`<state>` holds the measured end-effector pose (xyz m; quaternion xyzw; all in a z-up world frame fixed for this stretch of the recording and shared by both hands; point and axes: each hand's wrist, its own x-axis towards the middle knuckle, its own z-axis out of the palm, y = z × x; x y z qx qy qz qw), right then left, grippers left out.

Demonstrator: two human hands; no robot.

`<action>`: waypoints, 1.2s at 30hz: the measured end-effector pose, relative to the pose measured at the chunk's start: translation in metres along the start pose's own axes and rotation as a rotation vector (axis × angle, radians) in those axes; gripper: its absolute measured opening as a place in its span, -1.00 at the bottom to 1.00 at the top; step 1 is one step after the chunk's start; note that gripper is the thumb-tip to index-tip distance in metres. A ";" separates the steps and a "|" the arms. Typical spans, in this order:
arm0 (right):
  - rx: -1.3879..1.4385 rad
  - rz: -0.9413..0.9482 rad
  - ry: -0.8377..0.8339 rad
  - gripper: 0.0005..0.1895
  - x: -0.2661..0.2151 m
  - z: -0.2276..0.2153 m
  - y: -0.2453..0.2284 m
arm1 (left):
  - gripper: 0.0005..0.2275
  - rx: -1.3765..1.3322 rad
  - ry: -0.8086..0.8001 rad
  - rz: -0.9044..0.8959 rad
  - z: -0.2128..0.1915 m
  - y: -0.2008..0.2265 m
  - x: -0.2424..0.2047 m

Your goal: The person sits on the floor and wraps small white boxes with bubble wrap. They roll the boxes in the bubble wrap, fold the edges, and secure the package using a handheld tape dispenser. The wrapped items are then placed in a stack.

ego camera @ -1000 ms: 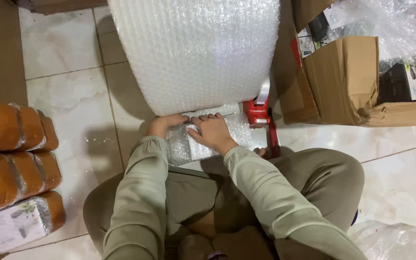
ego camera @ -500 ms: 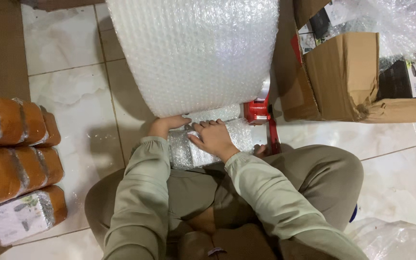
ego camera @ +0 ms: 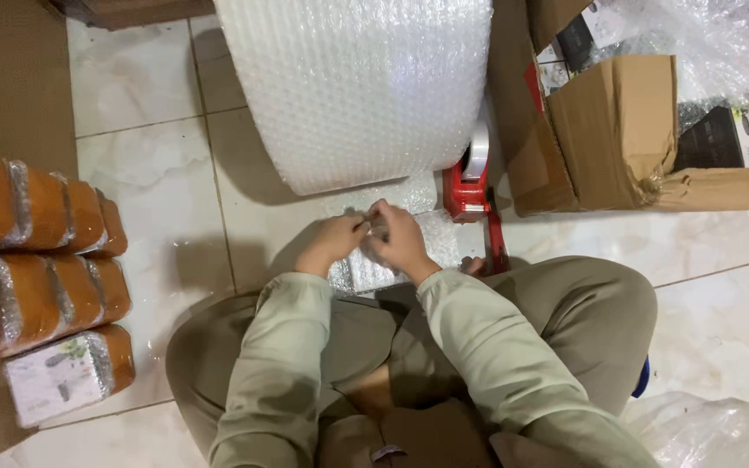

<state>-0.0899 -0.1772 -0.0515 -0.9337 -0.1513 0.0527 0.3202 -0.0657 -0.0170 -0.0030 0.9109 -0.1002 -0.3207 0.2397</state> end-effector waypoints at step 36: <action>-0.400 -0.279 0.379 -0.55 0.032 -0.053 -0.055 | -0.46 -0.051 -0.156 -0.230 -0.032 0.021 -0.031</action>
